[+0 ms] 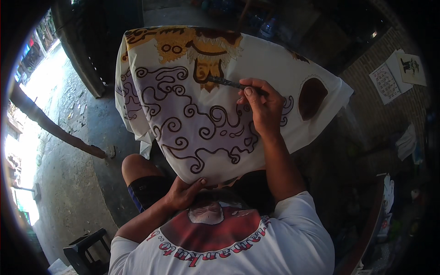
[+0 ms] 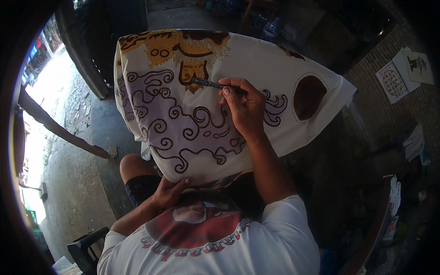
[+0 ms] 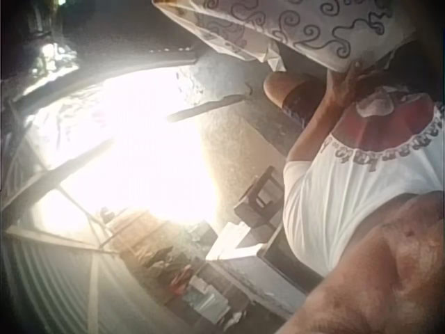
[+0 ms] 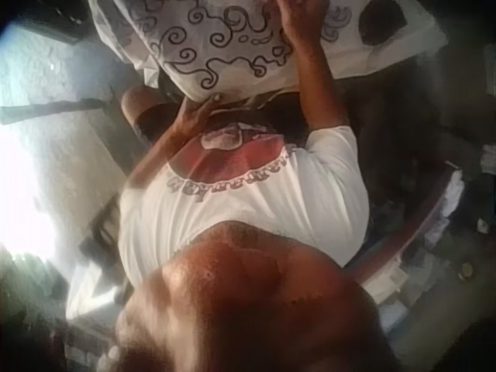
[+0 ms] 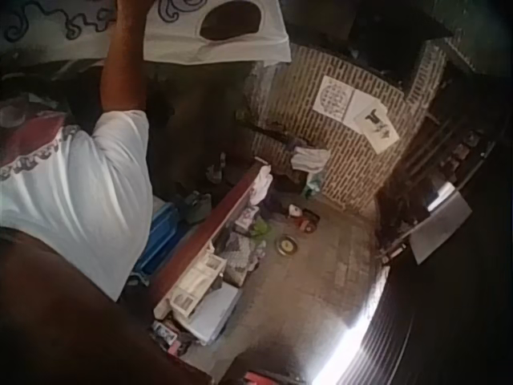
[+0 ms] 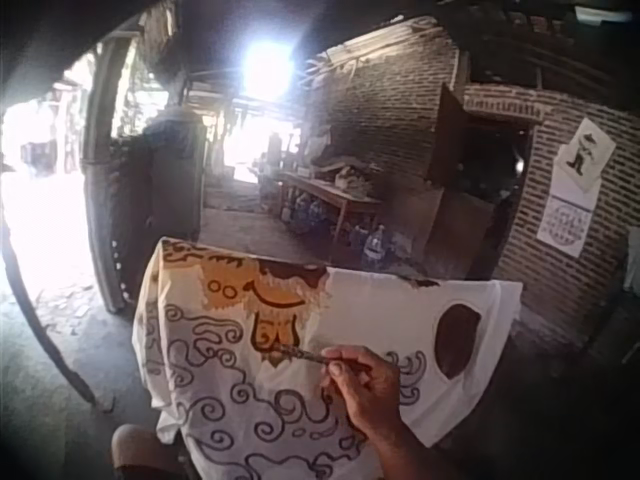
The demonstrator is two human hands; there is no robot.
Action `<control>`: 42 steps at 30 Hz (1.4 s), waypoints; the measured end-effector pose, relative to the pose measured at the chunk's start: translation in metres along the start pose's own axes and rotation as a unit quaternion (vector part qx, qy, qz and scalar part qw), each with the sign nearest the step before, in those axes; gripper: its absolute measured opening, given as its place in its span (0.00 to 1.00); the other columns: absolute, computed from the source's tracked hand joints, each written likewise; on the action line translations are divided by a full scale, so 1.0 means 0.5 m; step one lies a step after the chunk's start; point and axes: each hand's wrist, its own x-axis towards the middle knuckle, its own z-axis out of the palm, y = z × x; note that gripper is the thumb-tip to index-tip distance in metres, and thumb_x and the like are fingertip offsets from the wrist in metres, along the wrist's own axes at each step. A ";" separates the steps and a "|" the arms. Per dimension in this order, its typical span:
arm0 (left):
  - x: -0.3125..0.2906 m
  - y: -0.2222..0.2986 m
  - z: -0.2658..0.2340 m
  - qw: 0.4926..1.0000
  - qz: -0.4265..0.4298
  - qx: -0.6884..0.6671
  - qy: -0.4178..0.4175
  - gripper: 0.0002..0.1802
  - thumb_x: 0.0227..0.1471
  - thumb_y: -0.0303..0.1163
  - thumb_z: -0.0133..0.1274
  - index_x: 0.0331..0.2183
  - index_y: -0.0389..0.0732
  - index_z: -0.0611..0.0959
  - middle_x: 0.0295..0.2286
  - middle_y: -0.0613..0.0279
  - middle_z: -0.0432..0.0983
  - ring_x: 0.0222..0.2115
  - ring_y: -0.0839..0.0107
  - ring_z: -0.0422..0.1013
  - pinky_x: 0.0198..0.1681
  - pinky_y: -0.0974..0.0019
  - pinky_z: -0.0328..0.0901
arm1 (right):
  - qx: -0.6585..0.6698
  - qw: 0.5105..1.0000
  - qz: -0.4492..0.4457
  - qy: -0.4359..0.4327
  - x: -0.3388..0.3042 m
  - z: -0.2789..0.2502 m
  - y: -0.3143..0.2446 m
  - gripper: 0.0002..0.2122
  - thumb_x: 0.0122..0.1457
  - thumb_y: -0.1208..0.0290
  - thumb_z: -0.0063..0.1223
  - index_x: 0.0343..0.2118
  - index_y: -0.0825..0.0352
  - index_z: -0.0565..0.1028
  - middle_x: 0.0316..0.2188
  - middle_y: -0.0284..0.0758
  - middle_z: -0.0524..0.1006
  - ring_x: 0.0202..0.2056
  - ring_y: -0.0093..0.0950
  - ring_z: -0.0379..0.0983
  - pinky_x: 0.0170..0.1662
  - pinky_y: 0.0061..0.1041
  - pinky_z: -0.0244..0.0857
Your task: Apply wax or dye to a batik fabric using a canting tool or brush.
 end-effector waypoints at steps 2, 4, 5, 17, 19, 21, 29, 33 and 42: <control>-0.001 0.001 0.001 1.000 0.001 0.004 0.005 0.22 0.65 0.27 0.47 0.58 0.29 0.68 0.52 0.51 0.73 0.53 0.64 0.70 0.57 0.60 0.66 | -0.002 1.000 -0.001 -0.006 -0.003 0.002 -0.004 0.07 0.64 0.79 0.53 0.44 0.73 0.78 0.36 0.36 0.81 0.33 0.18 0.77 0.34 0.17 0.74; 0.000 0.002 0.003 1.000 0.001 0.008 0.008 0.22 0.66 0.27 0.47 0.58 0.29 0.68 0.52 0.51 0.73 0.53 0.64 0.70 0.57 0.60 0.66 | -0.005 1.000 -0.002 -0.011 -0.009 0.002 -0.006 0.07 0.64 0.79 0.53 0.44 0.73 0.79 0.35 0.35 0.81 0.32 0.18 0.77 0.34 0.17 0.74; 0.000 0.004 0.004 1.000 0.001 0.003 0.008 0.22 0.65 0.28 0.47 0.58 0.29 0.69 0.52 0.51 0.74 0.53 0.65 0.70 0.57 0.60 0.66 | -0.023 1.000 0.009 -0.018 -0.013 0.001 -0.005 0.08 0.65 0.78 0.52 0.44 0.74 0.78 0.35 0.36 0.80 0.32 0.19 0.77 0.35 0.19 0.74; -0.002 0.008 0.006 1.000 -0.003 0.006 0.023 0.23 0.65 0.31 0.50 0.57 0.30 0.71 0.52 0.54 0.74 0.53 0.66 0.69 0.58 0.62 0.64 | -0.030 0.999 0.013 -0.001 -0.016 0.008 -0.002 0.07 0.63 0.78 0.55 0.42 0.71 0.79 0.27 0.31 0.81 0.27 0.14 0.75 0.31 0.14 0.70; -0.001 0.009 0.006 1.000 -0.004 0.002 0.020 0.23 0.65 0.31 0.50 0.57 0.30 0.71 0.52 0.54 0.74 0.53 0.66 0.69 0.58 0.62 0.64 | -0.028 0.999 0.017 0.004 -0.012 0.009 -0.005 0.07 0.63 0.78 0.55 0.42 0.71 0.79 0.27 0.31 0.81 0.27 0.14 0.75 0.31 0.14 0.69; -0.001 0.012 0.006 1.000 -0.005 0.014 0.015 0.23 0.65 0.30 0.50 0.57 0.30 0.71 0.52 0.54 0.74 0.53 0.66 0.69 0.58 0.62 0.64 | -0.058 0.998 0.004 0.001 -0.008 0.015 -0.004 0.07 0.63 0.78 0.55 0.42 0.71 0.79 0.27 0.31 0.80 0.26 0.14 0.75 0.31 0.14 0.69; 0.000 0.006 0.009 1.000 -0.003 -0.017 0.025 0.22 0.65 0.30 0.50 0.57 0.30 0.71 0.51 0.53 0.74 0.53 0.67 0.69 0.57 0.62 0.65 | -0.045 0.999 0.003 -0.008 -0.013 0.006 0.002 0.06 0.64 0.78 0.54 0.41 0.71 0.79 0.26 0.31 0.80 0.26 0.14 0.74 0.31 0.14 0.69; -0.001 0.002 0.008 0.999 -0.008 -0.017 0.030 0.21 0.65 0.29 0.50 0.57 0.31 0.71 0.51 0.53 0.74 0.53 0.66 0.70 0.56 0.62 0.65 | -0.022 1.000 -0.004 -0.003 -0.005 -0.019 -0.005 0.06 0.65 0.77 0.53 0.41 0.72 0.79 0.28 0.31 0.79 0.27 0.15 0.75 0.32 0.15 0.71; 0.001 0.002 0.009 1.000 -0.002 0.004 0.027 0.23 0.65 0.30 0.50 0.57 0.29 0.70 0.52 0.52 0.74 0.54 0.65 0.70 0.58 0.61 0.64 | -0.029 0.998 -0.018 0.053 0.042 -0.025 -0.004 0.07 0.66 0.77 0.52 0.42 0.72 0.79 0.31 0.34 0.79 0.29 0.18 0.76 0.33 0.17 0.73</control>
